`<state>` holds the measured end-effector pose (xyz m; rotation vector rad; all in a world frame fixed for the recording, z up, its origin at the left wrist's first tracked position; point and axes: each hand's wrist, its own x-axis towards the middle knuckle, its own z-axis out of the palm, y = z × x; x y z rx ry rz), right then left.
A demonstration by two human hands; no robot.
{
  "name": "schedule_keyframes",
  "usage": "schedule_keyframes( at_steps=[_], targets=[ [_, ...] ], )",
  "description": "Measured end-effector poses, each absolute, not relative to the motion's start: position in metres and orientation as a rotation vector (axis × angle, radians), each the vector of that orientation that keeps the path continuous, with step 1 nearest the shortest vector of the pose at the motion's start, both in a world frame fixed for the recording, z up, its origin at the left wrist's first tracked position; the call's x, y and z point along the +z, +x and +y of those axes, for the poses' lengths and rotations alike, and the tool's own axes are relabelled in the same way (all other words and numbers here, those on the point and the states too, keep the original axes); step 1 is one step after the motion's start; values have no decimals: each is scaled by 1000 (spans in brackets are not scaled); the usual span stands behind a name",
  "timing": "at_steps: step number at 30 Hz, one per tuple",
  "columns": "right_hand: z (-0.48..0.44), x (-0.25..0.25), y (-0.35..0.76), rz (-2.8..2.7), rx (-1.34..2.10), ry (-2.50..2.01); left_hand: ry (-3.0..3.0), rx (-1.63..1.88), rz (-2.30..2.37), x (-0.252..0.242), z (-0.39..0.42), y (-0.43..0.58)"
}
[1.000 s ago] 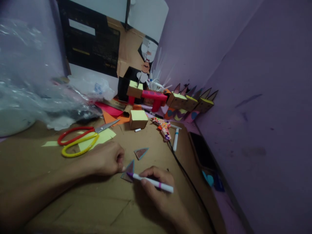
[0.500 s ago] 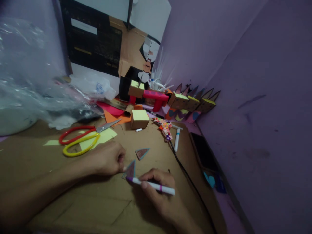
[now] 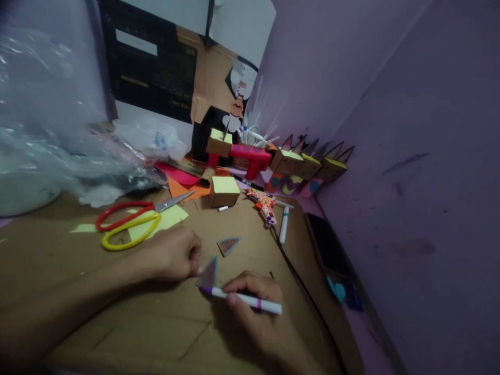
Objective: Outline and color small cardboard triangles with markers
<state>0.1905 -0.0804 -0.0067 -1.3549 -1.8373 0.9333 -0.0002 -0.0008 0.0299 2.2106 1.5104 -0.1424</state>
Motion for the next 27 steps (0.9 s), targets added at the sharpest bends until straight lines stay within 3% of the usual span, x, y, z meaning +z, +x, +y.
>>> schedule_keyframes(
  at_steps=[27],
  targets=[
    [-80, -8, 188, -1953, 872, -1242, 2195, -141, 1519, 30, -2, -1]
  ],
)
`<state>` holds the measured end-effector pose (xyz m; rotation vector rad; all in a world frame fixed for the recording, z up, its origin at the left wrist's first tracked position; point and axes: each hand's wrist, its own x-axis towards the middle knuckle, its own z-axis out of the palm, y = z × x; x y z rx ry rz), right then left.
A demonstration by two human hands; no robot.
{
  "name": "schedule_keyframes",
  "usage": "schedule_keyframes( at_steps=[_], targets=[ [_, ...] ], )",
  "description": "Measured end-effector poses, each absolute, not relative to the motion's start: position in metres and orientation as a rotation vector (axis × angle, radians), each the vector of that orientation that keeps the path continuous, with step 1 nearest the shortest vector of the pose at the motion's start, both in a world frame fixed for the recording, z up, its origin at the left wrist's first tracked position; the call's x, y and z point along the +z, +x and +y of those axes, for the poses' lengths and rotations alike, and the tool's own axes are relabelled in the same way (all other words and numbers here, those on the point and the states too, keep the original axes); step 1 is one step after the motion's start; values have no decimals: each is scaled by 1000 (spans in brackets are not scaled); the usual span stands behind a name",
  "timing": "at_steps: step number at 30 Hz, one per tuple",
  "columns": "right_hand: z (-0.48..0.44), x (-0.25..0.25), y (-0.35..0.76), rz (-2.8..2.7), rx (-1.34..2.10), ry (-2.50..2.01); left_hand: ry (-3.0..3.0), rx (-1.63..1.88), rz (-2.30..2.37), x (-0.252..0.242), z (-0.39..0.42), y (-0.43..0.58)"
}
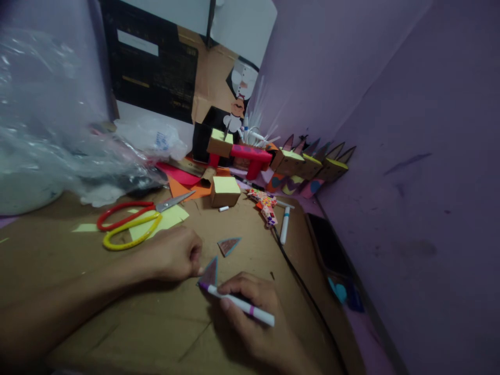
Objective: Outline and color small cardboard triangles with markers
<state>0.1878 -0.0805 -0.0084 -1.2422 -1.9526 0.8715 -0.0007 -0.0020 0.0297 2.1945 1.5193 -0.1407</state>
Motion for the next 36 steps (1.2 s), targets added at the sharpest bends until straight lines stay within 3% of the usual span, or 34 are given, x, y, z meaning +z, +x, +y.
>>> schedule_keyframes(
  at_steps=[36],
  targets=[
    [-80, -8, 189, -1684, 868, -1537, 2181, -139, 1540, 28, -2, -1]
  ],
)
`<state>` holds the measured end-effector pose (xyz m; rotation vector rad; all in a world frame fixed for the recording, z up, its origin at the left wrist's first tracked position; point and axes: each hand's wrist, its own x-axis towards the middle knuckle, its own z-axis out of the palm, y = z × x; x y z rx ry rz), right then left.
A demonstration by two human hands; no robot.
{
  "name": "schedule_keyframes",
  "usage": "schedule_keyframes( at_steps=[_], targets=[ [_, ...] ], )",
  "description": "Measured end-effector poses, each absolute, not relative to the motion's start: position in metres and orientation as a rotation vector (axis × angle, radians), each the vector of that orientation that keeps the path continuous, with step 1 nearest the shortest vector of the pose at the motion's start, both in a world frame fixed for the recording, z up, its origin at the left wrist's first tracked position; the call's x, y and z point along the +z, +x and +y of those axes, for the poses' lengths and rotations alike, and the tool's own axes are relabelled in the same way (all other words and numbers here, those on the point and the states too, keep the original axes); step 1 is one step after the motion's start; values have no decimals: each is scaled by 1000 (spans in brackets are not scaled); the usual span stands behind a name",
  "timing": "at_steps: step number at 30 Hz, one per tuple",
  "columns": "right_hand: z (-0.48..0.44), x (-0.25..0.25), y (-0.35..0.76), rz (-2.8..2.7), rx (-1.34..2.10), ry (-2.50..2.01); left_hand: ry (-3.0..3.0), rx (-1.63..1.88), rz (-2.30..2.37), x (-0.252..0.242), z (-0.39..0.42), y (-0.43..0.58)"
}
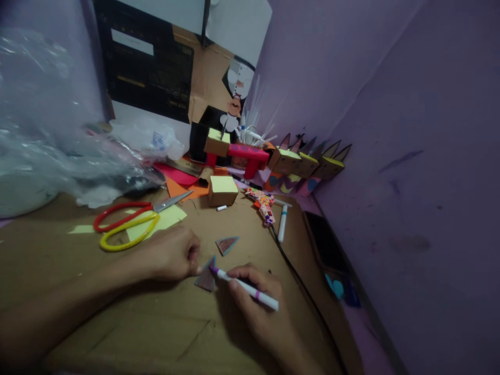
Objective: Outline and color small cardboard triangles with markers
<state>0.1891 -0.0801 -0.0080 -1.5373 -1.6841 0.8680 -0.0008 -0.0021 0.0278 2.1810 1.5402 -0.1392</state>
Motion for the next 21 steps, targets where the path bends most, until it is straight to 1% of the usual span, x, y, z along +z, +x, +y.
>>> schedule_keyframes(
  at_steps=[3, 7, 11, 14, 17, 21],
  targets=[
    [-81, -7, 190, -1709, 920, -1506, 2187, -142, 1528, 27, -2, -1],
    [-83, -8, 193, -1556, 1062, -1515, 2186, -154, 1521, 28, -2, -2],
    [-83, -9, 193, -1564, 979, -1575, 2181, -142, 1531, 28, -2, -1],
    [-82, -9, 192, -1571, 1021, -1560, 2202, -124, 1533, 27, -1, -1],
    [-82, -10, 192, -1456, 1076, -1533, 2204, -123, 1539, 27, -1, -1],
    [-81, -7, 190, -1451, 1001, -1590, 2199, -128, 1542, 25, 0, -1]
  ],
)
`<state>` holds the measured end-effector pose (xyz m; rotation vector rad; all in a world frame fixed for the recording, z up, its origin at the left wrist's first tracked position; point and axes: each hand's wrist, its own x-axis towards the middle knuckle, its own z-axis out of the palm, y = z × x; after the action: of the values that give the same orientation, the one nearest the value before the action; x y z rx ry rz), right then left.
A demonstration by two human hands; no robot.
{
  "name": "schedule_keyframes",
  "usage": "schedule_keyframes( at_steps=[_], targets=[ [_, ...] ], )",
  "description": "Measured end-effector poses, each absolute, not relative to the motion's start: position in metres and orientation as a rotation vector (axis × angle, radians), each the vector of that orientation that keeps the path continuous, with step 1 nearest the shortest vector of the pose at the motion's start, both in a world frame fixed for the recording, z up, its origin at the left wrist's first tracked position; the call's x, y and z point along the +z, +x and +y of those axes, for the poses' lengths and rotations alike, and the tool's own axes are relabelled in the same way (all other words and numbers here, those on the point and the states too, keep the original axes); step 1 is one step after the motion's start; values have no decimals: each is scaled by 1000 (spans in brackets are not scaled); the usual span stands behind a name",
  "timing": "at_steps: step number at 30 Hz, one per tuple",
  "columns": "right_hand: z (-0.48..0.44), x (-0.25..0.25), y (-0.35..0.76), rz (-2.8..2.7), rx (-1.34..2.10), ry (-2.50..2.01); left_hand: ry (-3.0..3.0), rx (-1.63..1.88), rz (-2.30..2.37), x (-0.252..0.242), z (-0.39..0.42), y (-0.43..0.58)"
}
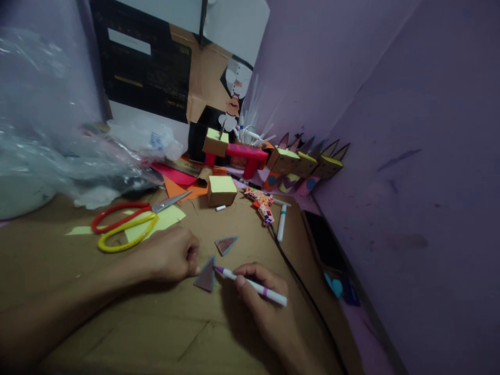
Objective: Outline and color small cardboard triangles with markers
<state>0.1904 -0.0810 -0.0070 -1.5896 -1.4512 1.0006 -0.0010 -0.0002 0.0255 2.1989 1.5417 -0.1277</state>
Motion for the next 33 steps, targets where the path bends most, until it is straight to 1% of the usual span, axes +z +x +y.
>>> schedule_keyframes(
  at_steps=[3, 10, 13, 18, 23, 29, 33],
  targets=[
    [-80, -7, 191, -1520, 962, -1616, 2199, -127, 1540, 24, 0, -2],
    [-83, -15, 200, -1434, 1130, -1527, 2207, -144, 1546, 23, -1, -2],
    [-82, -12, 197, -1389, 1109, -1516, 2199, -148, 1539, 25, -1, -2],
    [-81, -8, 192, -1472, 1017, -1579, 2190, -145, 1521, 27, -1, -2],
    [-82, -11, 195, -1461, 1103, -1510, 2190, -161, 1533, 29, -2, -1],
    [-81, -8, 192, -1521, 965, -1581, 2201, -147, 1542, 26, -2, -2],
    [-81, -9, 193, -1506, 1048, -1533, 2177, -142, 1539, 26, -1, -2]
  ],
)
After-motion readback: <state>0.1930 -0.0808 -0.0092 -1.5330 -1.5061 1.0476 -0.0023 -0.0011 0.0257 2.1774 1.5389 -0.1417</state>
